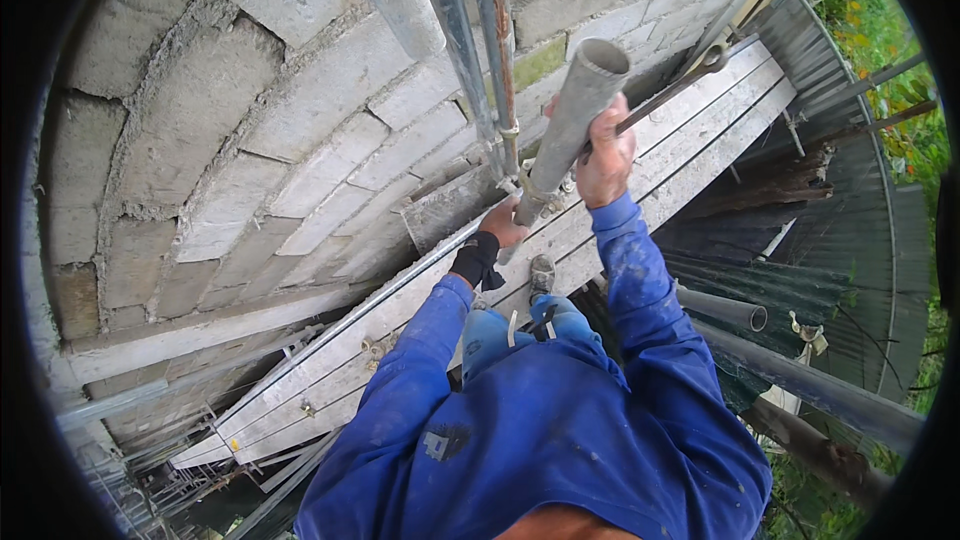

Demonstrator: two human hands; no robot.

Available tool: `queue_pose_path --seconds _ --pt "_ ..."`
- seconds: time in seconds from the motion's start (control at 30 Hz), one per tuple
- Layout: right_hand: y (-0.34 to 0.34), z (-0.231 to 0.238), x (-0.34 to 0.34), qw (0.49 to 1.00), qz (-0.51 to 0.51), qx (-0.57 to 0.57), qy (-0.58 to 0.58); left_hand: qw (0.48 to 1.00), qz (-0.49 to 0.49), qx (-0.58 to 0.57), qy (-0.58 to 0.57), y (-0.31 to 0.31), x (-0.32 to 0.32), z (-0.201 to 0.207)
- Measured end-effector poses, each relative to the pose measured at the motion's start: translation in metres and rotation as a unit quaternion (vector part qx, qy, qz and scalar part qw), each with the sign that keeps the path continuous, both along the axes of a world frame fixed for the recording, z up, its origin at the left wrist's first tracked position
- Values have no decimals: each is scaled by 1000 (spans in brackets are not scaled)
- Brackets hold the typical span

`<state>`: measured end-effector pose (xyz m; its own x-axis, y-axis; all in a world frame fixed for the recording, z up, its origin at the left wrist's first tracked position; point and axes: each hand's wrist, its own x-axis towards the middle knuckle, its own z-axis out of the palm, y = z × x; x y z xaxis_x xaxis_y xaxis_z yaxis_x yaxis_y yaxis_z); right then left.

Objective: The person assembles scaffolding on a construction site by connecting metal poles with clamps. They use a wrench to tighten the clamps and secure the poles together, working on a wooden platform next to a brick wall.

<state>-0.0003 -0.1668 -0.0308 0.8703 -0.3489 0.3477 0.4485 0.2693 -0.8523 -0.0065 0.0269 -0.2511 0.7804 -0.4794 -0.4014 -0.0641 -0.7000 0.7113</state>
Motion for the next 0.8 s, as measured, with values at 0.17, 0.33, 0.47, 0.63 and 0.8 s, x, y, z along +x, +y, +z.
queue_pose_path --seconds 0.17,0.33,0.47,0.63,0.8 --pt "19 -40 -8 996 31 -86 25 956 136 -257 33 25 4 117" --pt "15 -50 -9 974 147 -168 43 908 95 -374 -163 15 -13 248" --pt "24 -82 -12 960 179 -212 45 935 52 -287 -200 -5 -2 233" --pt "-1 -84 -22 950 109 -275 101 931 98 -313 -162 -12 4 223" --pt "-51 -94 -74 920 -41 -297 254 918 45 -152 -363 -9 10 232"
